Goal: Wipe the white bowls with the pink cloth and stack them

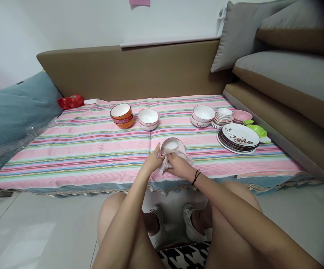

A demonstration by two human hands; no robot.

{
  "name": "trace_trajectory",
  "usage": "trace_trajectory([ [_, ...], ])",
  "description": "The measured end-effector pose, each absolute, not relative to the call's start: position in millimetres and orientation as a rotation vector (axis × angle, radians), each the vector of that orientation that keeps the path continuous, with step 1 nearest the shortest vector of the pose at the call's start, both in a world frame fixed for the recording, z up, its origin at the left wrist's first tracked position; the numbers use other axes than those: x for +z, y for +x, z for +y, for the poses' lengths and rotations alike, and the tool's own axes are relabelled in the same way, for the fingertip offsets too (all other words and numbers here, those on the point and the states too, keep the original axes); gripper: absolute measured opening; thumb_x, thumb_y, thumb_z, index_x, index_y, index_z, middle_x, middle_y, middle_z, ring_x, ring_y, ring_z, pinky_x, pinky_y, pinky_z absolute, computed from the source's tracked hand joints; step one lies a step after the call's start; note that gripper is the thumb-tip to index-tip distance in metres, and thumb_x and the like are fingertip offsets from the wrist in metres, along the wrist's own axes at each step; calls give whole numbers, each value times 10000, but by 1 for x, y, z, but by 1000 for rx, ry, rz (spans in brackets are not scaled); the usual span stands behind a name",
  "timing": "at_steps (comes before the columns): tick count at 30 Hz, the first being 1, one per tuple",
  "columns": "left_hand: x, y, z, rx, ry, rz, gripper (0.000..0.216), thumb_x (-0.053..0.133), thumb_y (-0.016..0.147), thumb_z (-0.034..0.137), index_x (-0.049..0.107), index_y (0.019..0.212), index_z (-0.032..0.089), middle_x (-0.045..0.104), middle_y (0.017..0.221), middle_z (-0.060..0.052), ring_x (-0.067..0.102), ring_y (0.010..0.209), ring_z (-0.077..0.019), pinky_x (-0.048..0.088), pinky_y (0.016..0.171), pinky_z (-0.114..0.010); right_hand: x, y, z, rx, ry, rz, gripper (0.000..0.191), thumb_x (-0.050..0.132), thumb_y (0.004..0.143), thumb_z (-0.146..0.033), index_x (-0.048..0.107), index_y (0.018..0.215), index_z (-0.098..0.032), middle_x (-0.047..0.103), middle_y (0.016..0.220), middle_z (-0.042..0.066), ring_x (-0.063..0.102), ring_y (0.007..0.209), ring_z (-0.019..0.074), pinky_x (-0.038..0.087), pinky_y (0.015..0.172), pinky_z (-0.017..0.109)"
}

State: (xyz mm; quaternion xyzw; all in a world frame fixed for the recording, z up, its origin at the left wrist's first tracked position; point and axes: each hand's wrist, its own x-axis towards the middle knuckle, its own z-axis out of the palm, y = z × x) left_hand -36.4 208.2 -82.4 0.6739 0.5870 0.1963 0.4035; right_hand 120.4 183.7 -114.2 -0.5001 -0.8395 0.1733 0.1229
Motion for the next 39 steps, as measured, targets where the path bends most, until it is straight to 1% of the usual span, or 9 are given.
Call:
trace_trajectory([
  [4,-79,-35,206,472,1749,1490,758,517,865,171,196,1550,128,567,1379,-176,557,1242,-280,412,1012,-372,-121,122,184,481,-1406,-2431,489,685,808,-220,523,1233,-42,575,1276,215,506,1239,318,426,1027,437],
  [6,-77,-34,205,460,1761,1496,759,515,860,156,197,1549,121,544,1404,-178,527,1280,-275,395,1029,-362,-124,122,185,466,-1393,-2422,506,695,799,-217,518,1242,-47,567,1285,221,489,1259,324,417,1039,453],
  [11,-76,-35,205,471,1729,1500,759,515,849,136,216,1546,137,565,1389,-156,490,1319,-267,377,1046,-352,-118,120,186,484,-1428,-2423,442,683,799,-213,558,1187,-42,614,1216,202,539,1197,308,438,1010,419],
  [14,-80,-36,207,472,1735,1494,760,517,856,150,206,1549,141,565,1388,-156,488,1323,-268,380,1045,-353,-111,118,185,478,-1477,-2449,371,662,809,-211,591,1125,-32,642,1153,201,570,1151,300,452,978,395],
  [17,-82,-36,208,462,1750,1495,760,512,864,160,191,1552,141,537,1414,-167,492,1321,-276,384,1040,-358,-108,117,183,464,-1502,-2464,352,666,810,-221,602,1105,-41,651,1133,195,583,1130,293,459,960,377],
  [21,-80,-36,207,443,1755,1498,764,511,869,176,177,1555,137,540,1404,-187,544,1263,-293,407,1011,-371,-110,118,182,471,-1496,-2463,361,680,804,-231,605,1101,-41,653,1125,192,600,1096,293,470,936,372],
  [29,-80,-36,208,411,1772,1529,772,520,867,201,178,1557,158,599,1340,-170,626,1120,-280,437,961,-379,-115,120,182,456,-1468,-2454,423,690,813,-252,569,1162,-47,633,1175,195,569,1155,301,454,969,390],
  [34,-80,-36,208,418,1782,1518,768,516,867,188,178,1555,144,589,1355,-167,597,1175,-272,423,978,-355,-114,121,185,434,-1455,-2473,467,671,802,-213,549,1216,-34,616,1233,188,524,1220,308,425,1016,386],
  [39,-80,-36,208,420,1788,1519,762,518,867,183,187,1553,139,556,1390,-179,567,1223,-278,412,987,-351,-109,120,186,441,-1525,-2468,376,639,805,-226,597,1138,-56,642,1174,181,584,1129,294,474,916,351],
])
